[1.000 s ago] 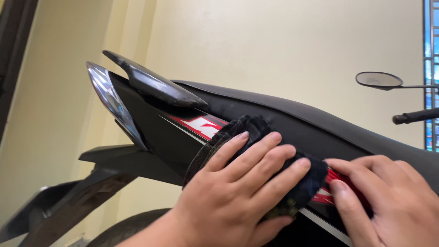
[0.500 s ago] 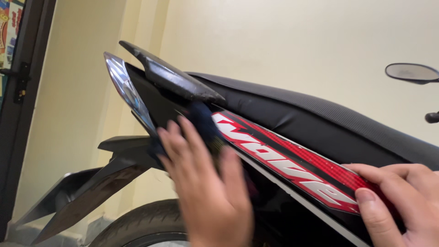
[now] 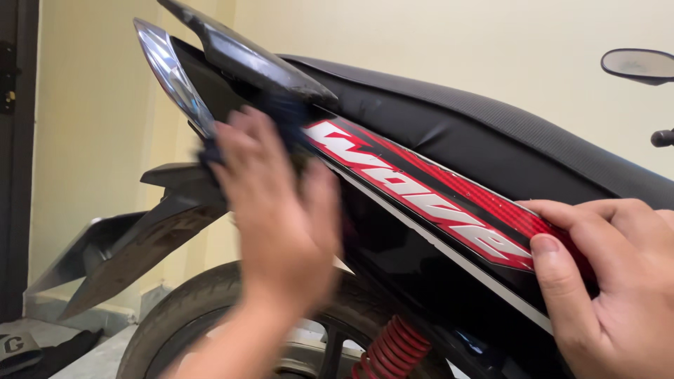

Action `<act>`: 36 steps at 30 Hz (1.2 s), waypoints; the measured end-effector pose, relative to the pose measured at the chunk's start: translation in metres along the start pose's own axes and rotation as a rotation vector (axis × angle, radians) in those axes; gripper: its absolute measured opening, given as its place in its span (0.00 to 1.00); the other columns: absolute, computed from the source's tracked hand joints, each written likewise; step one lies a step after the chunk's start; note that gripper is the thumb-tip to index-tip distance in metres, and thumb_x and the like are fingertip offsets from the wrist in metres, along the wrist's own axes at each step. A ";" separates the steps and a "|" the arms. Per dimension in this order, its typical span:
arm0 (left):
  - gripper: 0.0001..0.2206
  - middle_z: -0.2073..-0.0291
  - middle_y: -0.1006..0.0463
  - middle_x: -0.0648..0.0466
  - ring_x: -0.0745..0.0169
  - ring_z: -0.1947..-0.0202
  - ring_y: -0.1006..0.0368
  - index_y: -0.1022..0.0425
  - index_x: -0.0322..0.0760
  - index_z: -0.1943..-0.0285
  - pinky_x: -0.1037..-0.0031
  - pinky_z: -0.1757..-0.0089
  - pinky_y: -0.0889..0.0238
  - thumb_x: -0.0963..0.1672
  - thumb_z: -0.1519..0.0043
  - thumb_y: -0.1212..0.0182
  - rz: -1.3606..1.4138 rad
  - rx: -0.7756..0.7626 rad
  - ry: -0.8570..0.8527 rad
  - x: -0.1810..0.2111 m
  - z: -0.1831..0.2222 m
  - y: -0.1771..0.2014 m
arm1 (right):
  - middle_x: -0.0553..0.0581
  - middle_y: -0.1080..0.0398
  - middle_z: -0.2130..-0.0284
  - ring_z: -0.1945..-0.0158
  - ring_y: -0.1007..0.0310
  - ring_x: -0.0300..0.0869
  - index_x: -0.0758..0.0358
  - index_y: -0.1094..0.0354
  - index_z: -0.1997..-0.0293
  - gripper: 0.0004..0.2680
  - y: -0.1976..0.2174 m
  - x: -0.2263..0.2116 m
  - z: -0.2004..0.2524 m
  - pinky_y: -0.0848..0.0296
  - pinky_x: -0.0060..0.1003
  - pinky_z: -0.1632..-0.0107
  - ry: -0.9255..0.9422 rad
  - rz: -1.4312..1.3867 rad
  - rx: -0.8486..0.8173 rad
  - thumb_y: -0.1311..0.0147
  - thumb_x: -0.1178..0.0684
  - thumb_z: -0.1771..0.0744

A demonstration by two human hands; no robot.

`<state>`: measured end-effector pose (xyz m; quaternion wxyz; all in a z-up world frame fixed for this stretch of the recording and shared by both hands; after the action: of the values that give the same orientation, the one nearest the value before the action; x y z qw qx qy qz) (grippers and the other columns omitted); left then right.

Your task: The person wipes the rear side panel of a motorcycle using a dark patterned cloth. They rub the surface around the red and white decal and the tail section repeatedly, focusing on the same area throughout the clip.

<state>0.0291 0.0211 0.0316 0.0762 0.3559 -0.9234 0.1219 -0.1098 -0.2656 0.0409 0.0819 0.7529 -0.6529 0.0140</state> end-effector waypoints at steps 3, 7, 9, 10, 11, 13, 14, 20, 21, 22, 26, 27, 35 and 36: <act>0.38 0.04 0.58 0.25 0.25 0.05 0.77 0.63 0.22 0.03 0.35 0.16 0.82 0.54 0.14 0.59 -0.024 0.040 0.163 -0.017 -0.042 0.009 | 0.58 0.22 0.49 0.45 0.30 0.57 0.51 0.11 0.31 0.15 -0.002 0.002 0.000 0.35 0.55 0.29 0.019 0.037 0.002 0.48 0.49 0.22; 0.40 0.05 0.59 0.20 0.18 0.05 0.73 0.63 0.15 0.04 0.33 0.17 0.79 0.55 0.14 0.63 -0.049 0.041 0.215 0.029 0.000 -0.001 | 0.59 0.22 0.50 0.46 0.29 0.57 0.53 0.10 0.32 0.15 -0.001 0.002 0.000 0.35 0.56 0.29 0.034 0.032 0.027 0.46 0.50 0.23; 0.43 0.03 0.61 0.20 0.15 0.03 0.74 0.68 0.23 0.02 0.28 0.14 0.77 0.54 0.17 0.50 0.042 -0.045 -0.006 0.064 0.037 -0.005 | 0.58 0.22 0.49 0.44 0.29 0.56 0.52 0.11 0.31 0.15 -0.001 0.000 0.000 0.35 0.54 0.28 0.022 0.016 0.018 0.48 0.50 0.22; 0.43 0.03 0.61 0.20 0.15 0.03 0.74 0.68 0.23 0.02 0.28 0.14 0.77 0.54 0.17 0.50 0.041 -0.046 -0.009 0.050 0.028 0.001 | 0.58 0.22 0.49 0.44 0.29 0.56 0.52 0.11 0.31 0.15 0.000 0.000 0.001 0.35 0.54 0.28 0.019 0.015 0.020 0.48 0.50 0.22; 0.42 0.03 0.58 0.22 0.17 0.03 0.71 0.65 0.24 0.02 0.30 0.14 0.74 0.55 0.16 0.52 0.004 -0.072 -0.061 0.039 0.018 0.005 | 0.58 0.22 0.49 0.45 0.29 0.55 0.51 0.11 0.31 0.15 -0.001 0.001 0.000 0.35 0.54 0.28 0.030 0.015 0.019 0.48 0.50 0.22; 0.42 0.03 0.55 0.24 0.20 0.03 0.69 0.63 0.25 0.02 0.33 0.14 0.72 0.56 0.16 0.54 -0.037 -0.093 -0.113 0.014 -0.015 0.011 | 0.58 0.22 0.50 0.46 0.28 0.55 0.50 0.11 0.31 0.15 -0.004 0.003 -0.001 0.36 0.55 0.28 0.045 0.012 0.022 0.47 0.50 0.23; 0.41 0.04 0.58 0.23 0.21 0.04 0.72 0.63 0.20 0.03 0.35 0.16 0.76 0.56 0.15 0.58 -0.062 -0.067 0.034 -0.008 -0.040 0.015 | 0.58 0.22 0.50 0.46 0.29 0.55 0.50 0.11 0.31 0.15 -0.006 0.005 -0.001 0.35 0.54 0.29 0.034 0.007 0.036 0.47 0.50 0.23; 0.40 0.06 0.58 0.18 0.18 0.06 0.74 0.63 0.13 0.05 0.35 0.17 0.79 0.55 0.13 0.64 -0.136 0.006 0.184 0.018 -0.021 0.001 | 0.59 0.21 0.49 0.47 0.28 0.58 0.50 0.10 0.32 0.15 -0.003 0.007 -0.001 0.34 0.57 0.28 0.055 0.054 0.034 0.46 0.49 0.23; 0.40 0.07 0.58 0.15 0.12 0.06 0.69 0.61 0.11 0.05 0.34 0.16 0.74 0.54 0.13 0.63 -0.168 0.007 0.122 0.037 -0.001 -0.001 | 0.60 0.21 0.48 0.46 0.26 0.59 0.50 0.10 0.32 0.15 -0.002 0.004 0.000 0.34 0.58 0.28 0.064 0.059 0.027 0.46 0.49 0.23; 0.40 0.07 0.58 0.15 0.12 0.06 0.69 0.61 0.11 0.05 0.34 0.16 0.74 0.54 0.13 0.63 -0.169 0.002 0.123 0.041 0.018 -0.001 | 0.60 0.21 0.48 0.46 0.26 0.59 0.50 0.10 0.32 0.15 -0.002 0.003 0.001 0.34 0.58 0.28 0.060 0.058 0.023 0.46 0.49 0.23; 0.42 0.03 0.54 0.25 0.16 0.03 0.68 0.63 0.23 0.02 0.29 0.13 0.71 0.55 0.16 0.51 -0.070 -0.065 -0.136 0.019 0.021 0.003 | 0.59 0.23 0.50 0.45 0.29 0.56 0.52 0.11 0.31 0.15 -0.003 0.003 0.001 0.35 0.54 0.27 0.023 0.011 0.026 0.47 0.50 0.22; 0.41 0.04 0.53 0.25 0.16 0.04 0.68 0.59 0.21 0.03 0.28 0.13 0.71 0.54 0.15 0.52 -0.122 -0.080 -0.206 0.001 0.006 0.005 | 0.59 0.23 0.50 0.45 0.30 0.55 0.52 0.11 0.31 0.16 -0.005 0.004 0.000 0.36 0.53 0.27 0.013 -0.020 0.031 0.48 0.50 0.23; 0.40 0.06 0.55 0.19 0.17 0.05 0.71 0.60 0.14 0.05 0.31 0.16 0.76 0.54 0.14 0.61 -0.125 0.015 0.061 0.024 0.000 0.005 | 0.58 0.24 0.49 0.42 0.32 0.54 0.52 0.11 0.31 0.16 -0.008 0.004 0.002 0.36 0.51 0.27 -0.041 -0.028 0.038 0.48 0.50 0.23; 0.41 0.06 0.57 0.17 0.13 0.05 0.70 0.63 0.14 0.05 0.30 0.14 0.73 0.53 0.16 0.56 -0.113 -0.027 -0.025 0.047 0.023 0.000 | 0.58 0.24 0.50 0.43 0.31 0.54 0.51 0.11 0.31 0.16 -0.007 0.003 0.002 0.36 0.51 0.28 -0.028 -0.014 0.036 0.49 0.49 0.23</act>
<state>-0.0067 -0.0148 0.0204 0.0759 0.4078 -0.9043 0.1005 -0.1021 -0.2682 0.0388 0.0591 0.7588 -0.6485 0.0147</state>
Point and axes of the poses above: each hand's wrist, its own z-axis away from the middle knuckle, its own y-axis out of the back of the hand, x = y × z, the point moved 5 cm from there along -z, towards the middle knuckle
